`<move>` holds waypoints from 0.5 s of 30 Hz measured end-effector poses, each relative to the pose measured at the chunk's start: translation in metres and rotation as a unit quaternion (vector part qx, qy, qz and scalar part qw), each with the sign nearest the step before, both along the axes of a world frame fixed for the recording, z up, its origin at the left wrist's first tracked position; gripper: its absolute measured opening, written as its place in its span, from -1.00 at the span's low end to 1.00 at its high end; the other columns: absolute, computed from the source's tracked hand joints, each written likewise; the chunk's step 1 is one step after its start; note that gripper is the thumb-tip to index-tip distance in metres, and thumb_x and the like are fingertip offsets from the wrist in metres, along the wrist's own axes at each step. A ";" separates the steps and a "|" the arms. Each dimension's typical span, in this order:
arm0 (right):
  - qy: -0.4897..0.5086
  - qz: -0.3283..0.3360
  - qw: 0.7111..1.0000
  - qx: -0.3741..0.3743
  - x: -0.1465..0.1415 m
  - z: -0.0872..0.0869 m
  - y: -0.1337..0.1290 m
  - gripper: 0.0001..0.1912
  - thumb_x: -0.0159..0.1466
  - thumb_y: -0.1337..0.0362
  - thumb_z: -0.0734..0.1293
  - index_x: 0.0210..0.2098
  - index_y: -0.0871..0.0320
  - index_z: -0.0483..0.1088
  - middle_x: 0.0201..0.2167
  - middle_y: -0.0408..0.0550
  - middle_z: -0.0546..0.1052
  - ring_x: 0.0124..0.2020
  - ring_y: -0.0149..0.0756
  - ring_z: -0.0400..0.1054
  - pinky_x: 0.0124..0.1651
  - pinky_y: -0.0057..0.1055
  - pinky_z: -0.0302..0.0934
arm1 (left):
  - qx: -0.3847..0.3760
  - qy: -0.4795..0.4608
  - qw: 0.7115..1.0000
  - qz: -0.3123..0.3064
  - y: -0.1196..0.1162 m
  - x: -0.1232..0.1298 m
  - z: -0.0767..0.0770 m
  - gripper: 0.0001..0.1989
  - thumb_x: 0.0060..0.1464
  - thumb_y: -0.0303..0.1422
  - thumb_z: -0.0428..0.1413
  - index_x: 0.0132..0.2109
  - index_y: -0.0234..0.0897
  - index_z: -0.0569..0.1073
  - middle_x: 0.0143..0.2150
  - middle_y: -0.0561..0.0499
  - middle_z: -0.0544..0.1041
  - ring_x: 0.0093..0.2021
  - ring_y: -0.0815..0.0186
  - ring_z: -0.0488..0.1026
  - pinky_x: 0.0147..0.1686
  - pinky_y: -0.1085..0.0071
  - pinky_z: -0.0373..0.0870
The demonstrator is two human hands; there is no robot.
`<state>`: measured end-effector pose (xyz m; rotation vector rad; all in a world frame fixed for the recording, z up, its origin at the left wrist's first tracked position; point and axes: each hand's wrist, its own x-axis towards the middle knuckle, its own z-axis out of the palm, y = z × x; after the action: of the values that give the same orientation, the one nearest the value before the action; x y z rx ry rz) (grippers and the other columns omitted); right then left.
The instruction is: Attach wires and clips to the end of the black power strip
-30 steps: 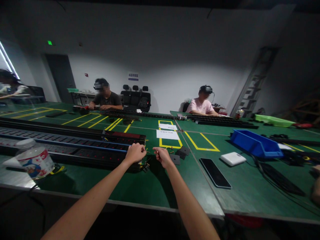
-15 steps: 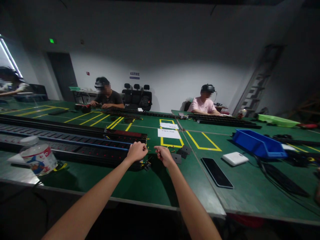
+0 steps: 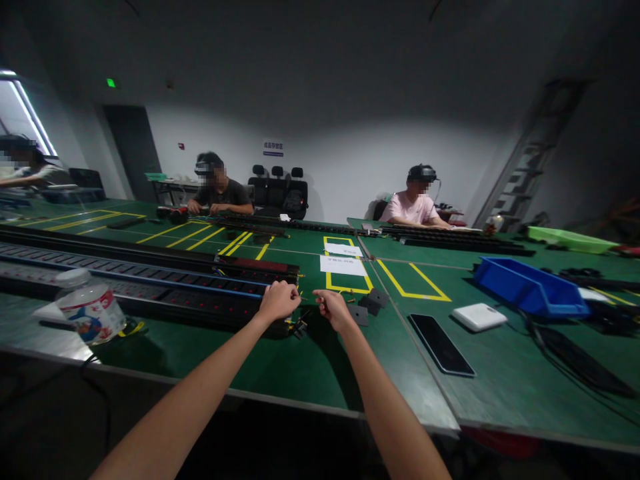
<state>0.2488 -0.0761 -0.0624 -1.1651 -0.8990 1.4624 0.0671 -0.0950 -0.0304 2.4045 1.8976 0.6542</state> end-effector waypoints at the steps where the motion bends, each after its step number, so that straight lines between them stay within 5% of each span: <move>1: 0.002 0.000 1.000 -0.001 0.000 0.000 0.000 -0.85 0.14 0.36 0.39 -0.28 0.27 0.51 -0.62 -0.22 0.35 -0.70 -0.59 0.09 -0.71 -0.64 -0.06 | 0.000 0.000 1.000 0.000 0.000 0.000 0.000 -0.81 0.11 -0.25 0.07 -0.29 -0.16 0.56 -0.17 -0.07 0.54 -0.07 0.09 0.40 -0.04 0.18 0.29; 15: 0.003 0.001 1.000 -0.007 -0.001 0.001 -0.001 -0.86 0.13 0.35 0.39 -0.30 0.26 0.50 -0.62 -0.24 0.34 -0.70 -0.59 0.09 -0.70 -0.64 -0.08 | 0.002 0.004 1.000 0.004 -0.001 0.001 0.000 -0.81 0.12 -0.27 0.06 -0.27 -0.16 0.57 -0.15 -0.07 0.55 -0.05 0.09 0.41 -0.02 0.18 0.30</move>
<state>0.2481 -0.0771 -0.0612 -1.1703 -0.8866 1.4747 0.0676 -0.0964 -0.0304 2.4067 1.9112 0.6520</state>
